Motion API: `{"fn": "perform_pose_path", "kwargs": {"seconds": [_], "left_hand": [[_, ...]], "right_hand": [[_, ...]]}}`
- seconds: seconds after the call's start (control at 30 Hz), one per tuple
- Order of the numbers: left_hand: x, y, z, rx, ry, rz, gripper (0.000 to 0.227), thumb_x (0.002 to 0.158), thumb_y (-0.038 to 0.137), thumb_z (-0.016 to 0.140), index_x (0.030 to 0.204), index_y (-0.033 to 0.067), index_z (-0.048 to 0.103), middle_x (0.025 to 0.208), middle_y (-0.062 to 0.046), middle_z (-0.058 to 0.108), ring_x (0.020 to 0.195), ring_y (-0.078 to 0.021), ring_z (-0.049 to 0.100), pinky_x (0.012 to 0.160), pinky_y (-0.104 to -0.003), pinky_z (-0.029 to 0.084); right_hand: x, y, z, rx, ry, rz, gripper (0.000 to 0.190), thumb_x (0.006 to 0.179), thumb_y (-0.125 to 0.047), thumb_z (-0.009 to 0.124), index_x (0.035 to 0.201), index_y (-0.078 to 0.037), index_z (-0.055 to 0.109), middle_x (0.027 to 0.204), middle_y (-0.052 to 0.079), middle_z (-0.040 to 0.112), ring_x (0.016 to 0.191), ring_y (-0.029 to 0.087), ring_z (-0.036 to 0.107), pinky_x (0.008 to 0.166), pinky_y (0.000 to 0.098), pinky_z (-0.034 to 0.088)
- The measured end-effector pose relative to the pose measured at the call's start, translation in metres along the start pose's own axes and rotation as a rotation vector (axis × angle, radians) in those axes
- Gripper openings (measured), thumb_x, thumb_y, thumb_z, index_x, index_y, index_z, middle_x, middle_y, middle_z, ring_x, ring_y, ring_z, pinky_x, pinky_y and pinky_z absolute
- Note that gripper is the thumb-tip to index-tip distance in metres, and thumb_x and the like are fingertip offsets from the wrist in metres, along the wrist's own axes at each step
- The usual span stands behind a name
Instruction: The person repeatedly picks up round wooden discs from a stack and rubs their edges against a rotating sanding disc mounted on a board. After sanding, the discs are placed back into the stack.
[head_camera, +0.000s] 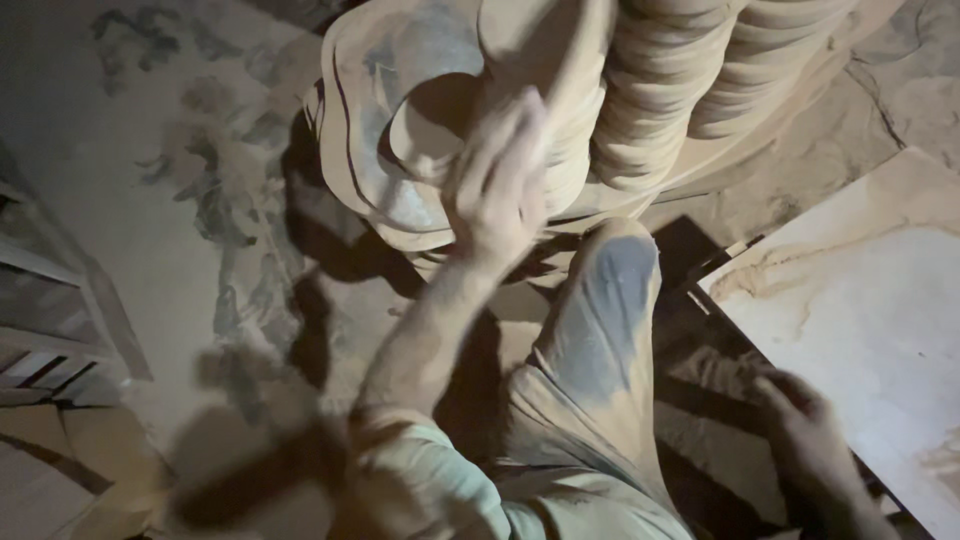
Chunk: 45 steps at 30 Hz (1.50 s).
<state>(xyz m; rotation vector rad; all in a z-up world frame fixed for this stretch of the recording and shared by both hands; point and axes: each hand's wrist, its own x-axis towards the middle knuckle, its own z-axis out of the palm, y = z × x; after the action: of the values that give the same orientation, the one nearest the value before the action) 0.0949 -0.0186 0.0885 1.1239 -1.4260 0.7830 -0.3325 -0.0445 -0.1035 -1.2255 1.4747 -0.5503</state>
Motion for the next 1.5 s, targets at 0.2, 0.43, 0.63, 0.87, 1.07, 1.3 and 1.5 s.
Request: {"fn": "perform_pose_path", "kwargs": {"seconds": [0.2, 0.43, 0.63, 0.87, 1.07, 1.3, 1.5], "left_hand": [[0.039, -0.076, 0.026, 0.372, -0.362, 0.245, 0.027, 0.096, 0.010, 0.067, 0.123, 0.0042, 0.072, 0.131, -0.010, 0.071, 0.119, -0.0262, 0.069, 0.091, -0.041, 0.055], [0.044, -0.105, 0.085, 0.245, -0.414, 0.455, 0.026, 0.095, 0.025, 0.071, 0.113, 0.0067, 0.071, 0.121, -0.008, 0.069, 0.115, -0.0259, 0.066, 0.091, -0.042, 0.054], [0.031, -0.138, 0.106, 0.056, -0.325, 0.487, 0.031, 0.095, 0.036, 0.077, 0.111, 0.0099, 0.072, 0.112, -0.005, 0.070, 0.103, -0.0246, 0.066, 0.087, -0.042, 0.053], [-0.051, -0.284, 0.046, 0.199, -0.170, -0.451, 0.036, 0.096, 0.036, 0.075, 0.110, 0.0032, 0.069, 0.083, -0.009, 0.074, 0.071, -0.0232, 0.071, 0.069, -0.038, 0.055], [-0.115, -0.334, 0.065, 0.865, -1.061, -0.503, 0.063, 0.077, 0.044, 0.047, 0.133, 0.0170, 0.056, 0.139, -0.032, 0.053, 0.116, -0.0462, 0.061, 0.094, -0.044, 0.053], [-0.090, -0.285, 0.049, 0.653, -1.023, -0.751, 0.083, 0.068, 0.042, 0.071, 0.139, 0.0046, 0.052, 0.136, -0.024, 0.061, 0.120, -0.0364, 0.065, 0.100, -0.040, 0.053], [-0.108, -0.213, -0.040, -0.129, -0.556, -1.131, 0.104, 0.080, 0.044, 0.089, 0.154, -0.0059, 0.037, 0.146, -0.020, 0.055, 0.134, -0.0304, 0.057, 0.112, -0.039, 0.045]], "right_hand": [[0.007, 0.057, 0.022, -0.130, -0.044, -0.088, 0.037, 0.098, -0.022, 0.067, 0.124, 0.005, 0.070, 0.108, 0.018, 0.078, 0.099, 0.025, 0.071, 0.087, 0.0371, 0.054], [0.031, 0.112, 0.034, -0.052, -0.103, 0.022, 0.042, 0.098, -0.024, 0.066, 0.127, 0.006, 0.068, 0.110, 0.017, 0.077, 0.101, 0.023, 0.071, 0.088, 0.0354, 0.054], [0.041, 0.140, 0.041, 0.041, -0.123, 0.111, 0.042, 0.098, -0.023, 0.066, 0.129, 0.006, 0.066, 0.112, 0.016, 0.073, 0.097, 0.022, 0.068, 0.080, 0.0361, 0.054], [0.029, 0.149, 0.036, -0.267, -0.027, 0.087, 0.041, 0.100, -0.027, 0.071, 0.123, 0.007, 0.071, 0.105, 0.020, 0.075, 0.095, 0.023, 0.067, 0.083, 0.0366, 0.052], [0.035, 0.148, 0.040, -0.358, -0.092, 0.124, 0.048, 0.098, -0.032, 0.072, 0.128, 0.005, 0.071, 0.106, 0.026, 0.074, 0.092, 0.035, 0.069, 0.083, 0.0436, 0.054], [0.036, 0.138, 0.046, -0.422, -0.136, 0.101, 0.058, 0.096, -0.037, 0.069, 0.138, 0.003, 0.062, 0.121, 0.026, 0.074, 0.116, 0.033, 0.069, 0.098, 0.0421, 0.051], [0.023, 0.123, 0.035, -0.579, -0.186, 0.027, 0.052, 0.094, -0.035, 0.071, 0.133, 0.000, 0.067, 0.123, 0.023, 0.074, 0.118, 0.035, 0.070, 0.099, 0.0434, 0.052]]}}
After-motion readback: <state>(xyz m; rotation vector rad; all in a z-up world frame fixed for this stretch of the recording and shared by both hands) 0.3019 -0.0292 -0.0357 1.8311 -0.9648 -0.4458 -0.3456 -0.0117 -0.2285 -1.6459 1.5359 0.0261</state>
